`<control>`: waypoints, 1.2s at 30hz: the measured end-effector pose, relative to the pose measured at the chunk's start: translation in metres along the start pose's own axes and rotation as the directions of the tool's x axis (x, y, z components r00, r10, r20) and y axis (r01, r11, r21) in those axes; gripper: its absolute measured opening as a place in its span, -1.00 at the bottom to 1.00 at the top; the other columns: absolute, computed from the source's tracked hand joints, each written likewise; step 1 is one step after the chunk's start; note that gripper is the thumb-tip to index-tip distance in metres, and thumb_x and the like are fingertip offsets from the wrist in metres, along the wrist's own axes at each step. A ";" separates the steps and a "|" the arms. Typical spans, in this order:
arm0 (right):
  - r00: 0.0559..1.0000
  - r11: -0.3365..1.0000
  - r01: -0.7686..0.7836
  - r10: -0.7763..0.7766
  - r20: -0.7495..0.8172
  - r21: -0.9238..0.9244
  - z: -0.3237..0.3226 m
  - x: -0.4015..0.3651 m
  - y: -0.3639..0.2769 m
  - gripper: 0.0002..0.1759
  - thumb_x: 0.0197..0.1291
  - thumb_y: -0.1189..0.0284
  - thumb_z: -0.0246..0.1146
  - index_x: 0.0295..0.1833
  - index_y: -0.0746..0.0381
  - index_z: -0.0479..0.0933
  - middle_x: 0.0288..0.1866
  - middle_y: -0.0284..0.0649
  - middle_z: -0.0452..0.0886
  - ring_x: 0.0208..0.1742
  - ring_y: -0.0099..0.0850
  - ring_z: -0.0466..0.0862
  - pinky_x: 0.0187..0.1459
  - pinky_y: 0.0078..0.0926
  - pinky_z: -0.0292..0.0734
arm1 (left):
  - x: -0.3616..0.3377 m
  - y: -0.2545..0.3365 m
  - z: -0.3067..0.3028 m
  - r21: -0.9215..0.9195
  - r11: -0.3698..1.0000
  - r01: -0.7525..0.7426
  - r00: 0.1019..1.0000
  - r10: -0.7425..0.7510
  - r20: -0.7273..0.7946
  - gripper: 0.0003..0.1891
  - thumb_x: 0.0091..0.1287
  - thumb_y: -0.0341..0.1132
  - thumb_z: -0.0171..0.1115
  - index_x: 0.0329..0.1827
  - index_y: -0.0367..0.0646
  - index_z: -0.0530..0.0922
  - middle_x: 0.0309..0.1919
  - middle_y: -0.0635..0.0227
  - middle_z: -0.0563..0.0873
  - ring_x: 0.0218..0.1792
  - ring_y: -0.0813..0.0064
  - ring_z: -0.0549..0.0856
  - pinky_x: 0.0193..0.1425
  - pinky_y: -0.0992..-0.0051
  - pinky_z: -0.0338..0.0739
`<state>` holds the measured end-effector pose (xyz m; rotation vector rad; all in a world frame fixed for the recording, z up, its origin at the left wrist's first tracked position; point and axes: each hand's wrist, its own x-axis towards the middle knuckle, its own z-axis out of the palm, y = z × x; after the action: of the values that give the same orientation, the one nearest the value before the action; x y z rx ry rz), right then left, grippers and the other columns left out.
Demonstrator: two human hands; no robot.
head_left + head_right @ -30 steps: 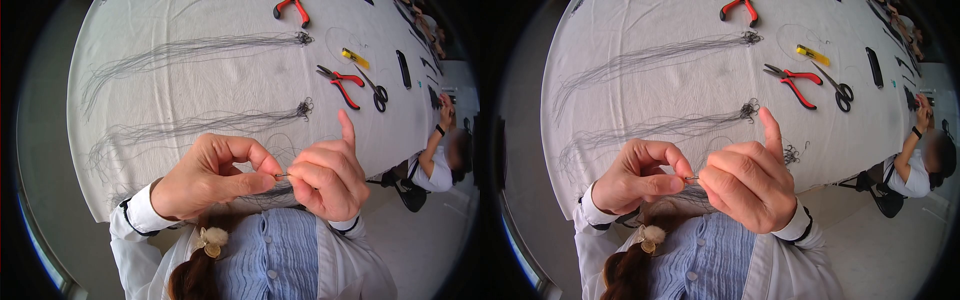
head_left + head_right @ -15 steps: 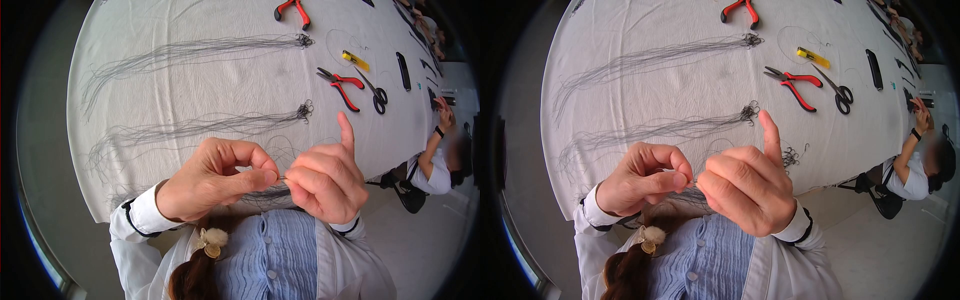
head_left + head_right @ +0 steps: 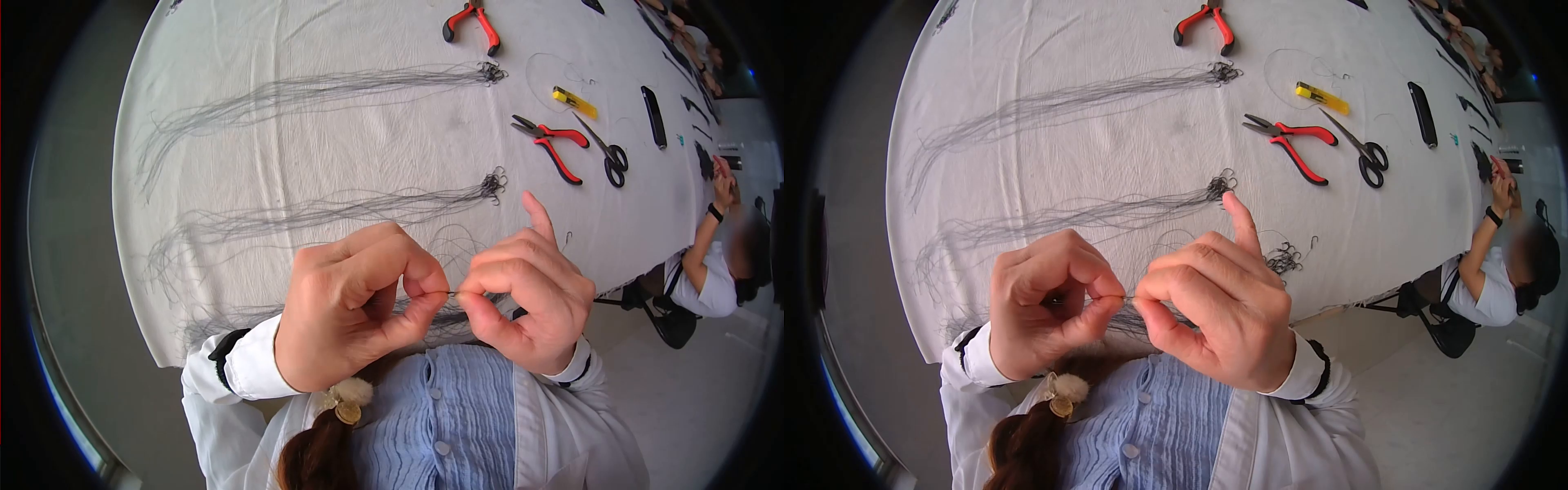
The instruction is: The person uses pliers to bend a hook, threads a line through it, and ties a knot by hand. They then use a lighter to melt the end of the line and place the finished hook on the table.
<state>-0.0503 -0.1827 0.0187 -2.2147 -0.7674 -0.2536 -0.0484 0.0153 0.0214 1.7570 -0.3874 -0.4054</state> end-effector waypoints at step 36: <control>0.961 0.979 -0.196 0.179 -0.210 -0.060 -0.123 0.029 0.056 -0.93 0.08 0.61 0.17 -0.40 0.32 0.41 -0.43 -0.33 0.47 -0.29 -0.60 0.44 -0.12 -0.65 0.33 | -0.027 0.033 -0.052 -0.561 0.819 -0.120 0.989 0.146 0.002 -0.89 0.06 -0.49 0.37 -0.43 -0.37 0.62 -0.50 0.20 0.65 -0.55 0.65 0.56 -0.50 0.74 0.37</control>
<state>0.0131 -0.2887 0.0812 -2.2755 -0.4391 -0.4158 -0.0495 0.0656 0.0663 1.1379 -0.3741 -0.4087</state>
